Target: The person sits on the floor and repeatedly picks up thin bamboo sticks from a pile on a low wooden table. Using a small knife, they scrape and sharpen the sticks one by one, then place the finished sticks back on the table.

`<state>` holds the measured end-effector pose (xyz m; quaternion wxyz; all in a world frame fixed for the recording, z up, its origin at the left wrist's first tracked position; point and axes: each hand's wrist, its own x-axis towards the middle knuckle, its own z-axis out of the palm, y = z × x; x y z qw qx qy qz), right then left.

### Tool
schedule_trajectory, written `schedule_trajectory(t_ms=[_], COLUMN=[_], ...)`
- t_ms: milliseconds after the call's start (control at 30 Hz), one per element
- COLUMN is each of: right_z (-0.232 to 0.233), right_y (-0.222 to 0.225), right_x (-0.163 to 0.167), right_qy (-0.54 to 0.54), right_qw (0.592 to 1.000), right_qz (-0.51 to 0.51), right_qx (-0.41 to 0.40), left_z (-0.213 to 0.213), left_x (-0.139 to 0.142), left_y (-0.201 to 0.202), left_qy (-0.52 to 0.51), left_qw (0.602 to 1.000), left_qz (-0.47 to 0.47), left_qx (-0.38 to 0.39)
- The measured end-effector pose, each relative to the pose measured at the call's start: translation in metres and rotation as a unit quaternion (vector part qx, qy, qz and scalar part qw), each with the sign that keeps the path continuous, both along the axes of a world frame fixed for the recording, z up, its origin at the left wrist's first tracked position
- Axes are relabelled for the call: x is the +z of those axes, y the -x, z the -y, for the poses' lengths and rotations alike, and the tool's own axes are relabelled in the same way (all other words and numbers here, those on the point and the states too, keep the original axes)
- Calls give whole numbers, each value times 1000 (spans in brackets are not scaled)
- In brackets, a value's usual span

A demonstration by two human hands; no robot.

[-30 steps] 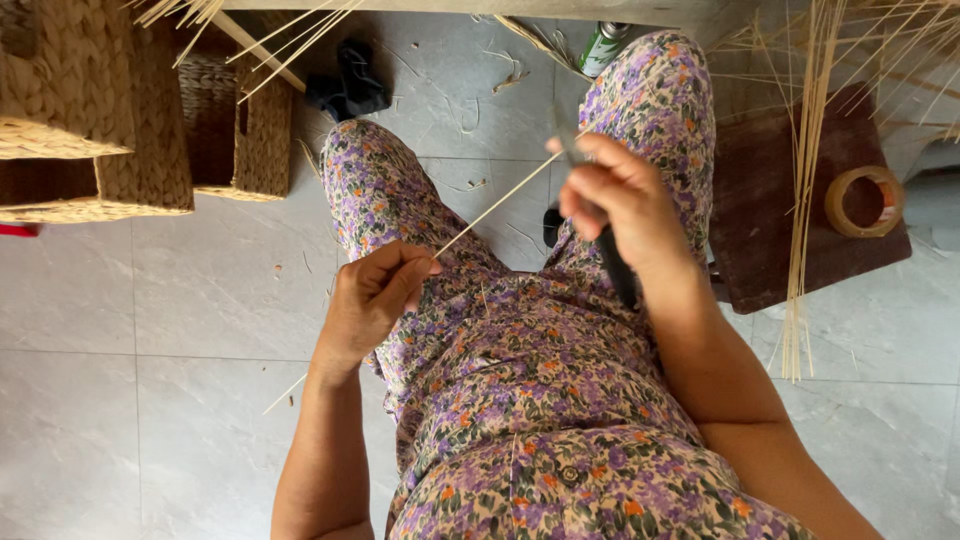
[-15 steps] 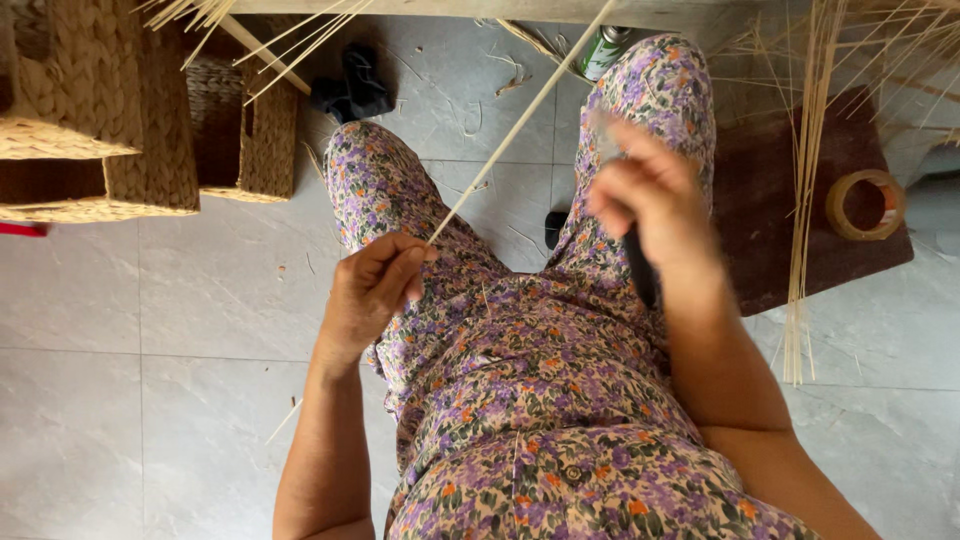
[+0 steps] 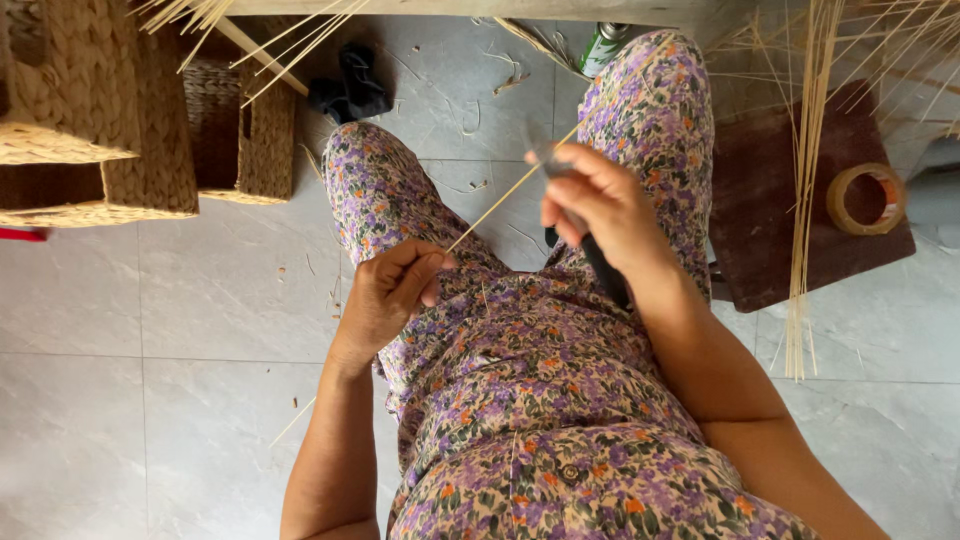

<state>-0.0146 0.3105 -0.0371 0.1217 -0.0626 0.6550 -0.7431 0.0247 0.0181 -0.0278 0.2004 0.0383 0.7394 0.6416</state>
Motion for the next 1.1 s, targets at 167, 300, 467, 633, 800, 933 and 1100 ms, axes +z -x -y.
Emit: schedule_trajectory(t_ms=[167, 300, 467, 633, 800, 933, 1100], right_z=[-39, -64, -50, 9, 25, 26, 25], right_y=[7, 14, 1, -14, -15, -17, -16], right_x=[2, 5, 15, 17, 22, 20, 13], right_qy=[72, 101, 51, 24, 12, 7, 26], right_qw=[993, 978, 991, 995, 994, 994, 994], right_qz=[10, 9, 14, 29, 62, 61, 55], right_qx=[-94, -180, -125, 96, 90, 93, 88], left_z=[13, 17, 10, -8, -17, -22, -31], left_x=[-2, -1, -1, 1, 7, 11, 12], left_y=[-1, -2, 2, 6, 6, 8, 10], left_qy=[31, 25, 11, -23, -42, -13, 1], left_qw=[999, 999, 999, 999, 996, 999, 996], left_qz=[16, 11, 7, -29, -77, -31, -86], left_qx=[10, 18, 30, 16, 0, 25, 25])
